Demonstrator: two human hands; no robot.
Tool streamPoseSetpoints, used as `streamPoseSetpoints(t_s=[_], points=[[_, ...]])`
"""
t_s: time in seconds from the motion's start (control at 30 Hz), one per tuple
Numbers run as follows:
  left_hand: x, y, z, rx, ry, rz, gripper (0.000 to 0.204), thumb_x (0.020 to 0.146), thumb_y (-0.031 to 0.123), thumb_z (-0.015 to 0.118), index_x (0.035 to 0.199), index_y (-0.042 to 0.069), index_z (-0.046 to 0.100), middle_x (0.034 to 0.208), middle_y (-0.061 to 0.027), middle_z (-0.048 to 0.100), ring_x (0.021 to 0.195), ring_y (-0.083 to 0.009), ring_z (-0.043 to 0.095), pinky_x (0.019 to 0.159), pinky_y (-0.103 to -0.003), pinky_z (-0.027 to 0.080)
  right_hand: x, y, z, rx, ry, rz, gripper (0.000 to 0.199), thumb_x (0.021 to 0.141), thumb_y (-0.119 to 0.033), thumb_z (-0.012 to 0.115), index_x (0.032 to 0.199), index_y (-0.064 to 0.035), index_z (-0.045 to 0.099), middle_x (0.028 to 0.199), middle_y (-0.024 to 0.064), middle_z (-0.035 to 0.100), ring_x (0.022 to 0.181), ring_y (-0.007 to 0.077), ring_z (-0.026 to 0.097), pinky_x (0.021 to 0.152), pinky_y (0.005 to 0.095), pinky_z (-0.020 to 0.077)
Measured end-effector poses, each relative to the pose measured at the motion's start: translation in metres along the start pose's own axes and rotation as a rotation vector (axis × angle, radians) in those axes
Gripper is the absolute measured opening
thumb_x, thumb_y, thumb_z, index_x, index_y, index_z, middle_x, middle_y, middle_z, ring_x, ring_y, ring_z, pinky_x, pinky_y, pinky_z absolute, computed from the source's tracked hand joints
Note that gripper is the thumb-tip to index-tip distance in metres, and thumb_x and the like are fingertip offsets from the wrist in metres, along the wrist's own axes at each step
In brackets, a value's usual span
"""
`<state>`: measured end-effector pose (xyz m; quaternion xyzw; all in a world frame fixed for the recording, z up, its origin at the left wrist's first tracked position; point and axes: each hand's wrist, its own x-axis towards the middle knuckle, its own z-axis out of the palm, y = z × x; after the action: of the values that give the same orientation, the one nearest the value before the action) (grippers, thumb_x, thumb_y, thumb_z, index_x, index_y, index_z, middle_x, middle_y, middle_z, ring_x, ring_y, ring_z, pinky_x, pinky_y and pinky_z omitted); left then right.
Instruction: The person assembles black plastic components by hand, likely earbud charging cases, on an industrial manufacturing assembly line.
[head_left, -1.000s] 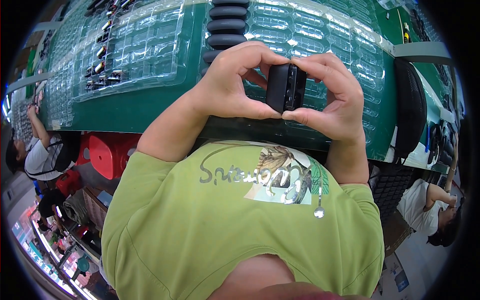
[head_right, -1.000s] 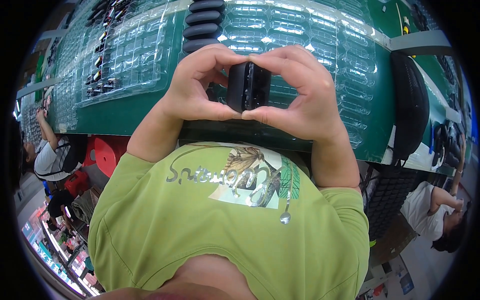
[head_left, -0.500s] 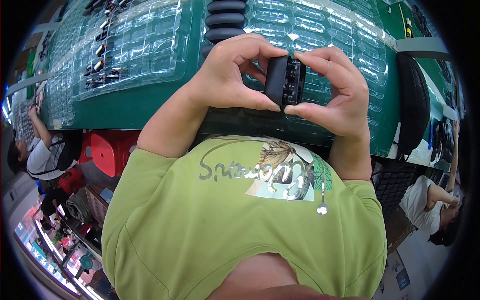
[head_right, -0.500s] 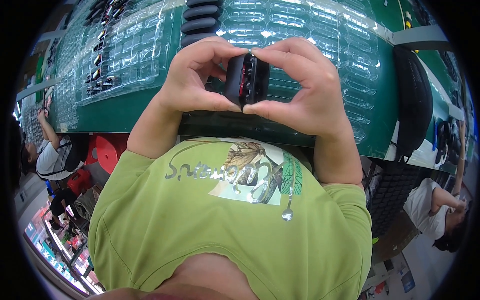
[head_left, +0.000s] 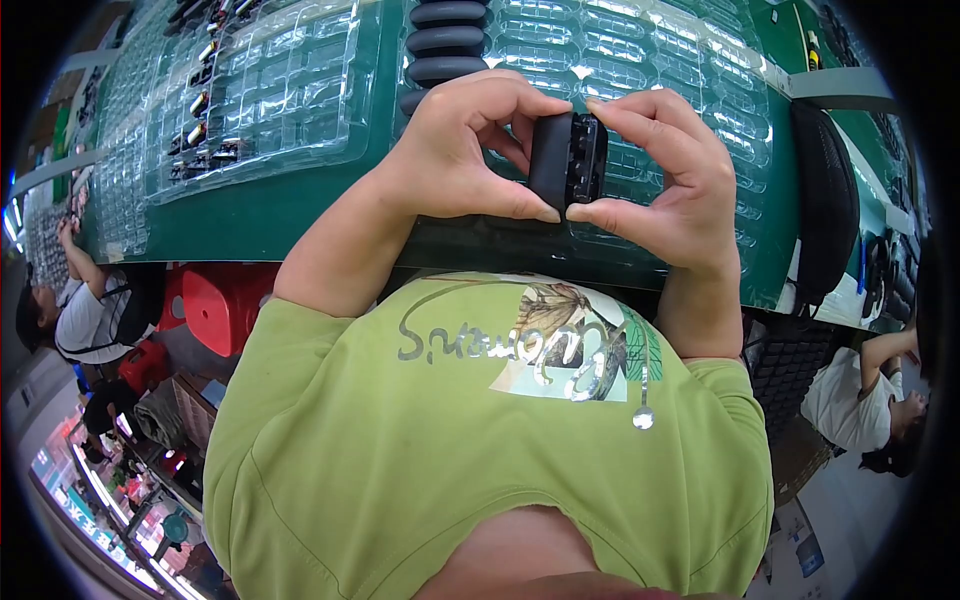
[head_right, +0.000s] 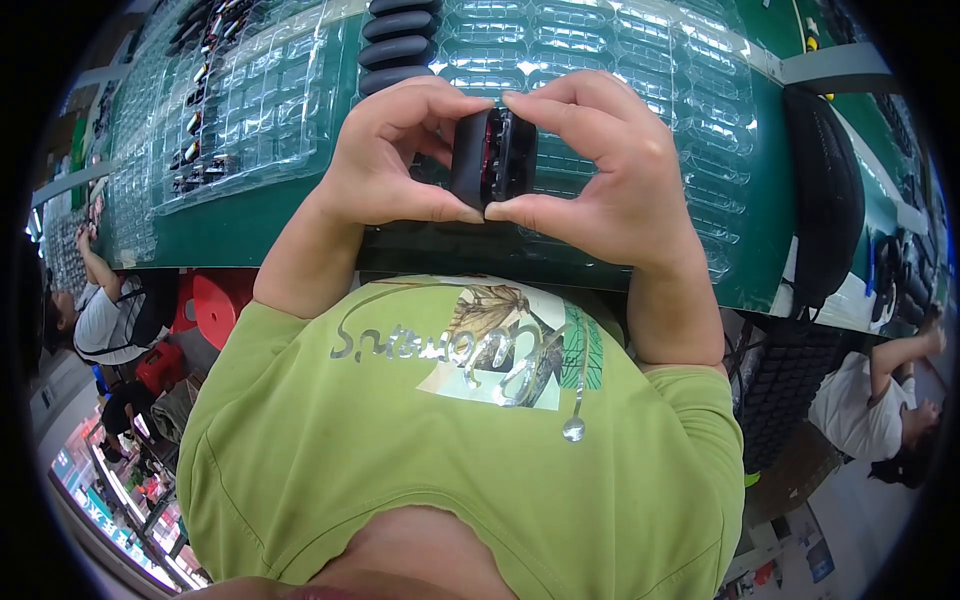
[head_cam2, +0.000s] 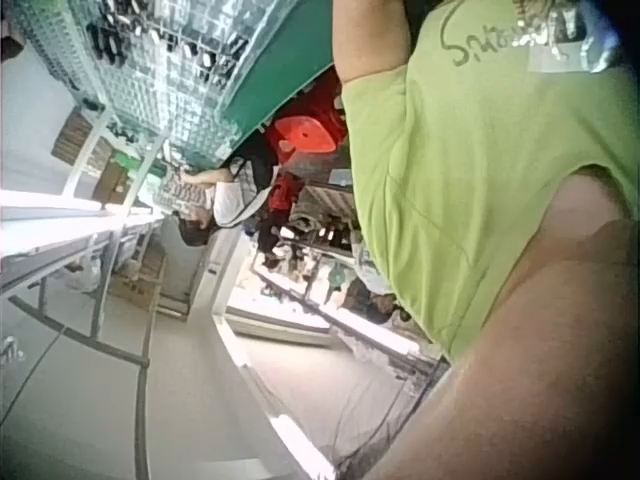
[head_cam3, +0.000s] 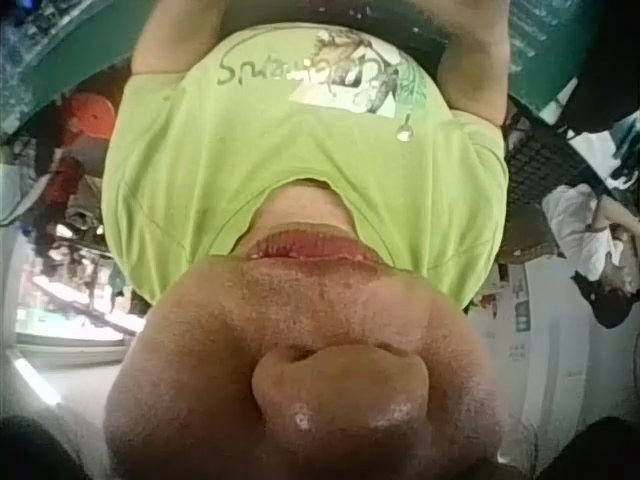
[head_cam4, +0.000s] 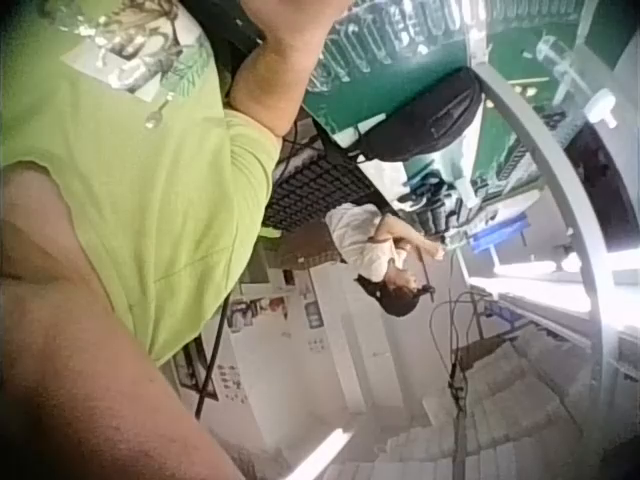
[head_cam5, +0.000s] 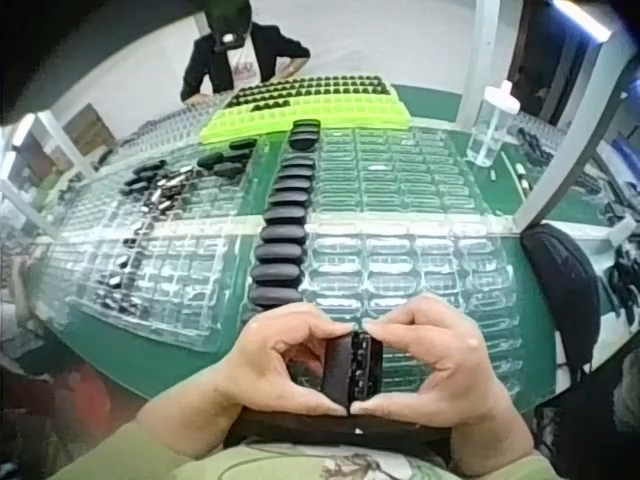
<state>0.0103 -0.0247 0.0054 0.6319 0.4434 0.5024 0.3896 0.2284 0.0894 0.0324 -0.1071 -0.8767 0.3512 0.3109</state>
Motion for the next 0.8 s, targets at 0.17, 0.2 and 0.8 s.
streamPoseSetpoints(t_s=[0.17, 0.2, 0.8], points=[[0.001, -0.002, 0.000, -0.028, 0.014, -0.008, 0.071, 0.060, 0.013, 0.095, 0.122, -0.002, 0.064, 0.104, -0.0060, 0.060, 0.092, -0.0128, 0.066, 0.079, -0.028, 0.060, 0.000, -0.006, 0.001, -0.061, 0.043, -0.018, 0.064, 0.052, -0.025, 0.093, 0.108, -0.0017, 0.072, 0.095, 0.0135, 0.067, 0.085, 0.0276, 0.064, 0.073, 0.0344, 0.0517], [0.001, -0.003, 0.000, -0.026, 0.015, -0.007, 0.071, 0.060, 0.013, 0.095, 0.122, -0.002, 0.064, 0.104, -0.0060, 0.060, 0.092, -0.0128, 0.066, 0.079, -0.028, 0.060, 0.000, -0.008, 0.000, -0.060, 0.043, -0.021, 0.064, 0.052, -0.025, 0.093, 0.108, -0.0017, 0.072, 0.095, 0.0135, 0.067, 0.085, 0.0276, 0.064, 0.073, 0.0344, 0.0517], [-0.001, -0.005, 0.002, -0.116, 0.007, 0.002, 0.069, 0.061, 0.011, 0.095, 0.121, -0.002, 0.063, 0.106, -0.0063, 0.061, 0.096, -0.0144, 0.066, 0.082, -0.031, 0.061, 0.003, -0.010, 0.003, -0.030, 0.012, -0.025, 0.065, 0.053, -0.024, 0.094, 0.110, -0.0016, 0.072, 0.096, 0.0121, 0.067, 0.085, 0.0262, 0.064, 0.072, 0.0332, 0.0525]])
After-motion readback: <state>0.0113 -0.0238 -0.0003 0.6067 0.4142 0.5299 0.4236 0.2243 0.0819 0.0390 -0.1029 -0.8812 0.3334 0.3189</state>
